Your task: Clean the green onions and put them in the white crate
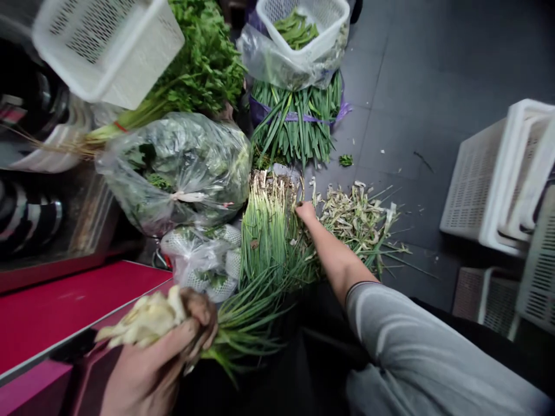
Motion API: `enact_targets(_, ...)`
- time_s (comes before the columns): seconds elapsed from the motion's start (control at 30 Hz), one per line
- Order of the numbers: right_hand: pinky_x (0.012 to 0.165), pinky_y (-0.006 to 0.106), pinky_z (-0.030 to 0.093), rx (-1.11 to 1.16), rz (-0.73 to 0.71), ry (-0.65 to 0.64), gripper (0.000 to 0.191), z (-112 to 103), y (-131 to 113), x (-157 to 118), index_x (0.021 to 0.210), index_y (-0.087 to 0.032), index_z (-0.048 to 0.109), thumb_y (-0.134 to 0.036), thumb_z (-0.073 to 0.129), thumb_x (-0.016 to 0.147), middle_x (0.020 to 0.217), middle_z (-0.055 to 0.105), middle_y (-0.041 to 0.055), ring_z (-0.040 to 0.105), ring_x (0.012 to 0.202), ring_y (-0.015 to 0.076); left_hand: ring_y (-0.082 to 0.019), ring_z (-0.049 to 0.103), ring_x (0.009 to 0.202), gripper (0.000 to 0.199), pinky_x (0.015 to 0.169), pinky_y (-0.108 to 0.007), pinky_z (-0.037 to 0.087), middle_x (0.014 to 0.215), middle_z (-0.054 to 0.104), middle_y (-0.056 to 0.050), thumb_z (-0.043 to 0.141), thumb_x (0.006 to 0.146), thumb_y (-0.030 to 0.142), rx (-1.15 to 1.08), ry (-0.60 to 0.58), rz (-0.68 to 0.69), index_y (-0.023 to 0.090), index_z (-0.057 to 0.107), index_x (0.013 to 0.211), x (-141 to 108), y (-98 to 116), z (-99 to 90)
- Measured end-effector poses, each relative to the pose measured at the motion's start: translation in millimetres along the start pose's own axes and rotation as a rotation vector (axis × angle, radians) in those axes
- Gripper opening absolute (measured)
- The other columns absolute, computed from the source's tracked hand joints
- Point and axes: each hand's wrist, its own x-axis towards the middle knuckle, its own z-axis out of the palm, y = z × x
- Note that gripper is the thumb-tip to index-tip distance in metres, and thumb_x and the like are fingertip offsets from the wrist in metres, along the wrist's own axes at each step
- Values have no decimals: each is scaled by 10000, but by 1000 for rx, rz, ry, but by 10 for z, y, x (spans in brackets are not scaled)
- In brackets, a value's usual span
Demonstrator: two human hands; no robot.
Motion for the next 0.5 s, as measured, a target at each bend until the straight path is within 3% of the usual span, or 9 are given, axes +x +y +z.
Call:
enact_targets(0.17, 734, 282, 526, 248, -260, 17, 164, -733, -65, -648, 820, -146, 665, -258, 627, 707, 830, 711, 40, 650, 762, 151, -87, 465, 475, 243, 437, -204, 362, 553, 527, 14, 792, 667, 331, -39, -139, 114, 151, 678, 782, 99, -42, 262)
enact_targets(0.37, 570, 263, 501, 540, -533, 10, 289, -1547, -307, -1872, 815, -148, 644, -348, 722, 621, 729, 649, 11, 574, 616, 124, -75, 474, 479, 284, 424, -197, 365, 623, 622, -13, 828, 564, 311, 25, -124, 383, 111, 688, 710, 170, -130, 738)
enact_targets(0.5, 526, 234, 474, 766, -557, -65, 378, -1875, -276, -2680, 826, -152, 651, -352, 810, 549, 744, 659, 21, 579, 613, 120, -73, 456, 478, 309, 420, -201, 352, 613, 618, -5, 826, 537, 301, 19, -187, 474, 105, 721, 753, 87, -221, 1123)
